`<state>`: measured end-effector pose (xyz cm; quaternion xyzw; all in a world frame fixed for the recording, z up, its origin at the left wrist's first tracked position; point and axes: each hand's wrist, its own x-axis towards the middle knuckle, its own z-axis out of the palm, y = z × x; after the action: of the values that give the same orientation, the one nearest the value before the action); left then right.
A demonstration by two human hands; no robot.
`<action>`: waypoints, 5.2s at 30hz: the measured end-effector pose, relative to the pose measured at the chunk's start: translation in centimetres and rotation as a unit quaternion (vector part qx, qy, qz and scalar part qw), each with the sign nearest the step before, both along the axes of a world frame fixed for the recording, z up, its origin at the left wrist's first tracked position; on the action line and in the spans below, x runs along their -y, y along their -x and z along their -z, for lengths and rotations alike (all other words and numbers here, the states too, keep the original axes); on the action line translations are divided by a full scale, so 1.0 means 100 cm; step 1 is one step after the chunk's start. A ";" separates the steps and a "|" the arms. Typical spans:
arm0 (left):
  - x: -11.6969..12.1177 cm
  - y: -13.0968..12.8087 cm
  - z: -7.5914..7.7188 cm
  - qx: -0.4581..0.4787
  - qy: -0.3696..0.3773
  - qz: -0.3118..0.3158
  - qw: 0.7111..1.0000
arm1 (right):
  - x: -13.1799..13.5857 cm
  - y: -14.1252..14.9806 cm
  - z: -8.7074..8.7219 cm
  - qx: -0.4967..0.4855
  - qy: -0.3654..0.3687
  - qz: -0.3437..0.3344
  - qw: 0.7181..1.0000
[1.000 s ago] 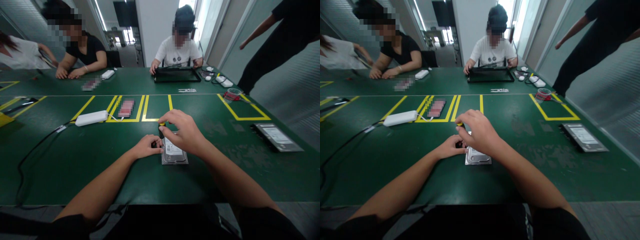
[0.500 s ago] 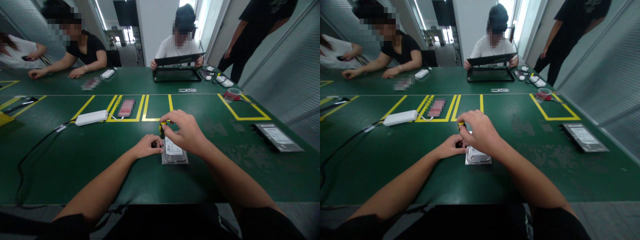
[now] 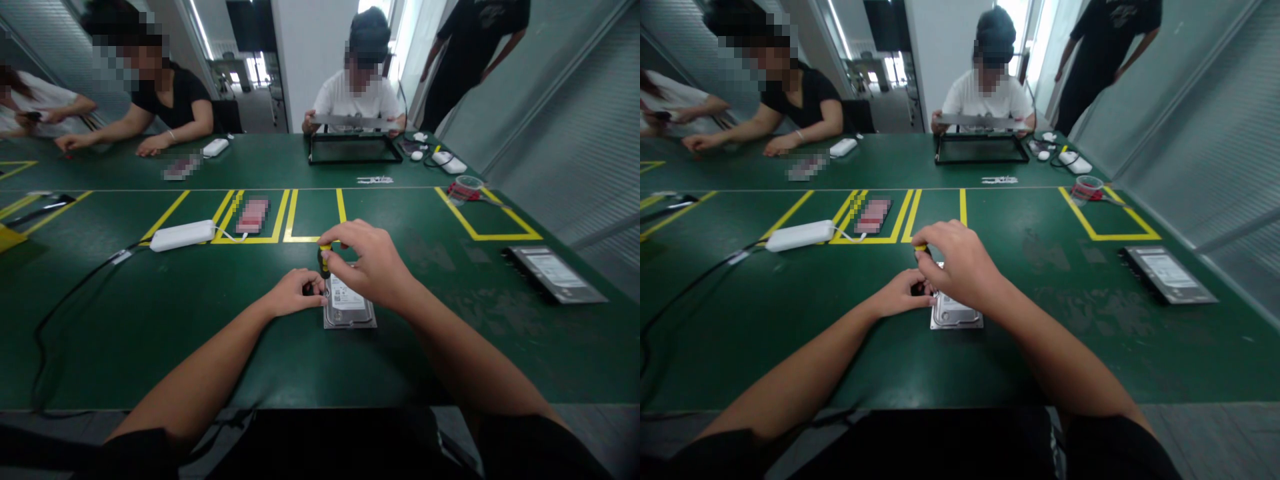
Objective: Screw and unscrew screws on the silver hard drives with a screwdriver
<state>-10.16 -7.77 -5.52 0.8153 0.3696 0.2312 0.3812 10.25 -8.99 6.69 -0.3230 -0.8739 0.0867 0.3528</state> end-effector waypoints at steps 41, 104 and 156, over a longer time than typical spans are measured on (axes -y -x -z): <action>-0.001 0.001 0.002 -0.011 -0.029 0.003 1.000 | 0.000 0.001 0.001 0.001 -0.014 -0.001 1.000; -0.001 0.000 0.001 -0.014 -0.022 0.001 1.000 | -0.001 0.002 0.003 -0.004 0.001 0.017 1.000; 0.000 0.000 0.000 -0.017 -0.023 -0.003 1.000 | -0.002 0.001 0.004 -0.018 0.007 0.016 1.000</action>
<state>-10.15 -7.73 -5.54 0.8264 0.3735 0.2264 0.3555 10.13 -8.81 6.30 -0.3383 -0.8615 0.0929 0.3672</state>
